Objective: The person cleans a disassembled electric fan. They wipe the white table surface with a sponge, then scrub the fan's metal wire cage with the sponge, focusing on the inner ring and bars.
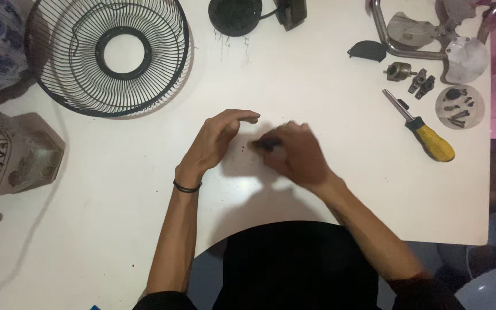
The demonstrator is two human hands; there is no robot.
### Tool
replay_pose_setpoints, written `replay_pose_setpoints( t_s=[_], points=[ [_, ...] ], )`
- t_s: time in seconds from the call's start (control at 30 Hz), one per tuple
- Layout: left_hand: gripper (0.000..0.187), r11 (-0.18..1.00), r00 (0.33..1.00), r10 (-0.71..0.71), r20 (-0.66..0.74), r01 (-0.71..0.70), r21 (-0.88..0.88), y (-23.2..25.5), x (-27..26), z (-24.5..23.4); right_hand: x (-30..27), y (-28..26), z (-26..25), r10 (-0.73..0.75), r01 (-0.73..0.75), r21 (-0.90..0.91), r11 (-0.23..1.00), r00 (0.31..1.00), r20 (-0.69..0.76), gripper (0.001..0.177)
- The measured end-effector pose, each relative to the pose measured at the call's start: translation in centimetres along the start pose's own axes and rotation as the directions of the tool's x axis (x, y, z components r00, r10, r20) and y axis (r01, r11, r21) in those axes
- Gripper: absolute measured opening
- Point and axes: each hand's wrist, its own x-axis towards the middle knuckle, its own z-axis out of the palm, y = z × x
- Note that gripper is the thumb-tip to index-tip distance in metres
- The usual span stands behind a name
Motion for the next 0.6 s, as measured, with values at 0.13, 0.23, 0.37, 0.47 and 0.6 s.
replay_pose_setpoints(
  t_s=[0.13,0.23,0.37,0.47,0.6],
  points=[
    [0.085,1.000,0.999,-0.030,-0.042,0.030,0.002,0.0,-0.3,-0.4,1.7,0.6,0.0,0.036,-0.059,-0.174,0.983,0.991,-0.131,0.014],
    [0.085,0.996,0.994,-0.087,-0.060,0.085,-0.027,0.2,-0.1,-0.8,2.3,-0.1,1.0,0.034,-0.045,-0.164,0.985,0.997,-0.066,0.015],
    [0.086,0.994,0.993,-0.102,-0.067,0.100,-0.036,0.1,-0.1,-1.1,1.8,-0.9,1.6,-0.051,0.050,0.010,0.999,0.992,0.112,0.025],
    [0.086,0.991,0.991,-0.117,-0.064,0.112,-0.078,-0.2,-0.2,-1.1,2.4,-0.7,1.7,0.016,-0.015,-0.014,1.000,0.996,0.089,0.023],
    [0.091,0.991,0.991,-0.102,-0.082,0.093,-0.100,-0.5,-0.1,-1.1,3.0,-0.9,2.3,-0.085,0.091,-0.075,0.993,0.993,0.082,0.023]
  ],
)
